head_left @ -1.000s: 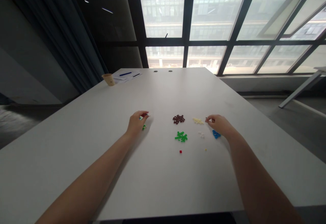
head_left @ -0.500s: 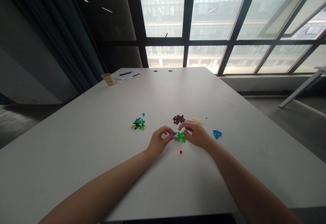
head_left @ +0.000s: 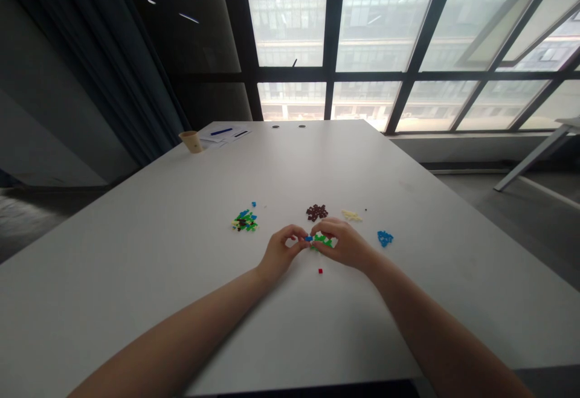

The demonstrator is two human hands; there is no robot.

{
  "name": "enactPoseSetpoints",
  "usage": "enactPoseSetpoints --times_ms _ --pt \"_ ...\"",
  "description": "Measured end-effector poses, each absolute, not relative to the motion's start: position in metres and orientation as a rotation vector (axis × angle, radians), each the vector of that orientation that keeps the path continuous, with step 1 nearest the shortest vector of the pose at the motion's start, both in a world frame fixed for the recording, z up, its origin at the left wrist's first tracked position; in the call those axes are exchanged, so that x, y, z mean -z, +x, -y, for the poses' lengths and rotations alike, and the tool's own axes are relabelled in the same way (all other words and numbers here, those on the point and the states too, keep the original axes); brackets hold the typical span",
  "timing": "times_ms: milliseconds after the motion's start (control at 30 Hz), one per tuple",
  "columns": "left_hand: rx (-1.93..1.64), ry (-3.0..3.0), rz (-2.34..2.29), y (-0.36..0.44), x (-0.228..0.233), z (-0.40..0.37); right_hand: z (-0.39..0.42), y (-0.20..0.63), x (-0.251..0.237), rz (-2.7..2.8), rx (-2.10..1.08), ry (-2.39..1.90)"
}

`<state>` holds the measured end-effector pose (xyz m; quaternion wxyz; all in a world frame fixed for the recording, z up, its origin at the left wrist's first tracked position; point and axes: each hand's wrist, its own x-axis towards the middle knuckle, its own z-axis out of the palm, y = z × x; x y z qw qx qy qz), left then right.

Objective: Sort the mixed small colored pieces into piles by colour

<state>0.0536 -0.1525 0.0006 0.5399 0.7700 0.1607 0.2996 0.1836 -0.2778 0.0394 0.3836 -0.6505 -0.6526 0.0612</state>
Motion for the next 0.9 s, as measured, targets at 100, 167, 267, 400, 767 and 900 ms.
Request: enactPoseSetpoints --times_ms 100,167,267,400,767,900 --pt "-0.684 1.797 -0.363 0.054 -0.001 0.153 0.277 0.184 -0.039 1.679 -0.182 -1.667" --pt "-0.661 1.789 -0.345 0.053 -0.002 0.153 0.279 0.19 -0.042 1.675 -0.176 -1.711" --pt "-0.653 1.808 -0.346 0.052 -0.001 0.152 0.289 0.211 -0.047 1.601 -0.146 -1.882" --pt "-0.661 1.823 -0.394 0.051 0.003 0.15 0.31 0.252 -0.047 1.341 -0.223 -2.278" --pt "-0.54 1.907 -0.408 0.051 0.005 0.151 0.328 0.289 -0.027 1.038 -0.527 -2.785" --pt "-0.518 1.916 -0.402 0.051 0.004 0.153 0.327 0.291 -0.025 1.034 -0.542 -2.79"
